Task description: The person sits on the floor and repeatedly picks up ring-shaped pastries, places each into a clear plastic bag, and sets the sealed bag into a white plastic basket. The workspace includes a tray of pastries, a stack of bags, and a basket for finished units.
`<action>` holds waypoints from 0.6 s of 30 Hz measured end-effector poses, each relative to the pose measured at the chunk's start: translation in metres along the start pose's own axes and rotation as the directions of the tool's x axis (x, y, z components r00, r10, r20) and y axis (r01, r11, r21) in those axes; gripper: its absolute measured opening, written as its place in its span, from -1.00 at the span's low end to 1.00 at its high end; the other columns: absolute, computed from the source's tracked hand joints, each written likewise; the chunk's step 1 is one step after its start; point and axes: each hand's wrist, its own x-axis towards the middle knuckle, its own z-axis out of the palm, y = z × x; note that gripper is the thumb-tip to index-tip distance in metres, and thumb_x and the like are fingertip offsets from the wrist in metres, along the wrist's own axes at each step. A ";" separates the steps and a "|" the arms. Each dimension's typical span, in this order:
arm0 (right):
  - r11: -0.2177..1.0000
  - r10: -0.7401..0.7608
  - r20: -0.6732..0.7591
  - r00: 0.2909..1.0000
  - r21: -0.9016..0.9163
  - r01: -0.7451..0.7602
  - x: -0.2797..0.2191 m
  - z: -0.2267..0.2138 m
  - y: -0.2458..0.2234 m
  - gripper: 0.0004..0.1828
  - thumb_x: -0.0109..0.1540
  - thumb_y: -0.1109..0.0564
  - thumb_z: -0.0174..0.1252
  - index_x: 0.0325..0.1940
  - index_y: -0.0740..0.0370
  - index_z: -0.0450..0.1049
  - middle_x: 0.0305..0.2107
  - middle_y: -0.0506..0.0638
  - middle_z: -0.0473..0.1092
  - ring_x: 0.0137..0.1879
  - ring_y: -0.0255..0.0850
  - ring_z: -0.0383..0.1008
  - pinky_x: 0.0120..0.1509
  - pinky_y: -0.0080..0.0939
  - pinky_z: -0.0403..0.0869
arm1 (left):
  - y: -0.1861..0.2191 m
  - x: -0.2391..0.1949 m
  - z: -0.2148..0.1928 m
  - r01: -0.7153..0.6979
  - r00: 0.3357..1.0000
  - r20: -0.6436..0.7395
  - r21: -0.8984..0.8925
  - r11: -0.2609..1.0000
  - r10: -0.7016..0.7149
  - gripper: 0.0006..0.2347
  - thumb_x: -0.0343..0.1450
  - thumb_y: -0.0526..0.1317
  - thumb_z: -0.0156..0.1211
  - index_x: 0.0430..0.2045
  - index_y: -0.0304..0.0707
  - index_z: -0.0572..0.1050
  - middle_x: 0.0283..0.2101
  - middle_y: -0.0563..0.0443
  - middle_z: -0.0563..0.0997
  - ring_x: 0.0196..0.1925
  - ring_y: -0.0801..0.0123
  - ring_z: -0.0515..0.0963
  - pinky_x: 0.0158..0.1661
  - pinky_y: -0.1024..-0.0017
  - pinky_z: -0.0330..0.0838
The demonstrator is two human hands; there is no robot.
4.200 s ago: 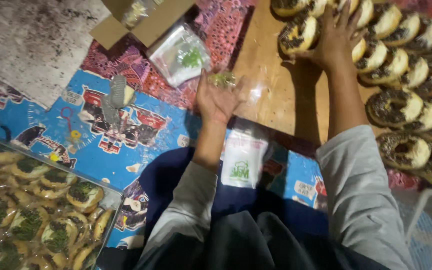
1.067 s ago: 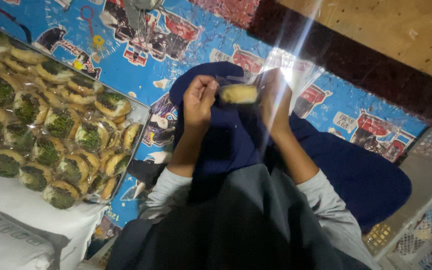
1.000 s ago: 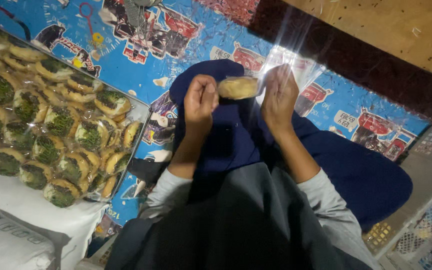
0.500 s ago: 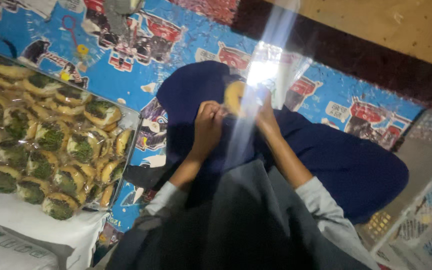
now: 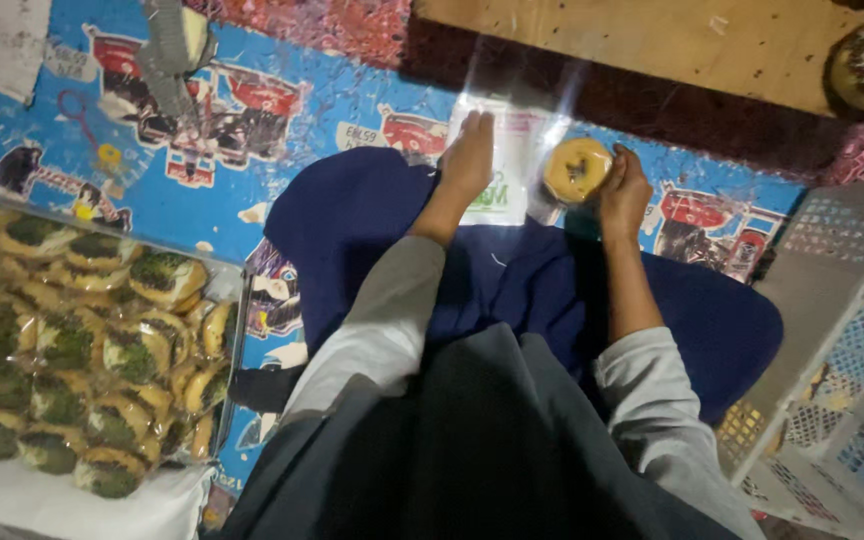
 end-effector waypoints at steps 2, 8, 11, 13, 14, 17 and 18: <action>0.965 0.261 0.001 0.965 -0.024 -0.261 0.007 -0.013 0.026 -0.60 0.42 0.19 -0.14 0.22 0.21 0.53 0.00 0.24 0.56 0.12 0.06 0.57 0.24 -0.03 0.52 | -0.004 0.002 0.009 0.095 0.987 0.123 0.106 0.990 -0.108 -0.72 0.25 -0.47 0.11 -0.16 -0.42 0.39 -0.04 -0.36 0.47 -0.24 -0.18 0.60 -0.31 -0.01 0.49; 0.999 -0.003 -0.104 0.995 -0.035 0.000 0.028 -0.015 -0.006 -0.11 0.37 0.01 0.38 0.62 0.26 0.04 0.54 0.45 -0.18 0.67 0.26 -0.26 0.70 0.11 -0.16 | 0.024 -0.008 -0.028 -0.012 0.984 0.180 0.040 0.999 0.005 -0.79 0.27 -0.51 0.08 -0.26 -0.39 0.46 -0.11 -0.27 0.52 -0.29 -0.15 0.62 -0.30 0.02 0.49; 0.993 0.039 0.331 0.943 0.089 -0.073 0.033 0.008 -0.074 -0.37 0.23 0.04 0.43 0.27 0.38 0.38 0.15 0.39 0.35 0.28 0.18 0.34 0.33 0.02 0.34 | 0.064 -0.010 -0.068 -0.109 0.978 0.170 -0.090 0.990 0.123 -0.91 0.42 -0.40 0.21 -0.26 -0.25 0.51 -0.06 -0.12 0.59 -0.21 -0.08 0.65 -0.23 0.09 0.53; 0.975 0.074 0.491 0.868 0.147 -0.166 0.036 0.010 -0.116 -0.65 0.24 0.10 0.33 0.05 0.32 0.55 -0.12 0.22 0.56 0.00 -0.03 0.63 0.09 -0.11 0.54 | 0.082 -0.006 -0.098 -0.070 0.997 -0.039 -0.226 0.972 0.062 -0.84 0.37 -0.35 0.31 -0.23 -0.19 0.50 0.05 -0.19 0.57 -0.26 0.10 0.67 -0.24 0.21 0.56; 0.963 -0.008 0.452 0.892 0.244 -0.115 0.036 0.008 -0.136 -0.75 0.26 0.18 0.26 0.00 0.31 0.58 -0.18 0.17 0.58 -0.08 -0.07 0.66 0.02 -0.14 0.56 | 0.088 -0.003 -0.112 -0.065 0.990 -0.142 -0.294 0.954 0.023 -0.80 0.35 -0.33 0.37 -0.21 -0.17 0.50 0.10 -0.22 0.55 -0.29 0.18 0.68 -0.24 0.27 0.58; 0.929 -0.215 0.351 0.911 0.361 0.081 0.038 -0.012 -0.179 -0.86 0.29 0.29 0.24 -0.07 0.32 0.60 -0.22 0.16 0.59 -0.12 -0.08 0.67 -0.04 -0.16 0.56 | 0.091 0.005 -0.140 -0.127 0.925 -0.370 -0.527 0.841 -0.092 -0.36 0.26 -0.32 0.39 0.21 -0.38 0.16 0.18 -0.36 0.31 0.01 0.06 0.49 -0.27 0.40 0.55; 0.918 -0.275 0.327 0.904 0.369 0.145 0.040 -0.020 -0.190 -0.88 0.29 0.30 0.26 -0.08 0.32 0.59 -0.21 0.17 0.58 -0.10 -0.06 0.66 -0.03 -0.16 0.54 | 0.088 0.006 -0.142 0.002 0.937 -0.293 -0.538 0.843 -0.189 -0.44 0.30 -0.37 0.32 0.20 -0.34 0.23 0.06 -0.26 0.44 -0.10 0.18 0.56 -0.28 0.42 0.55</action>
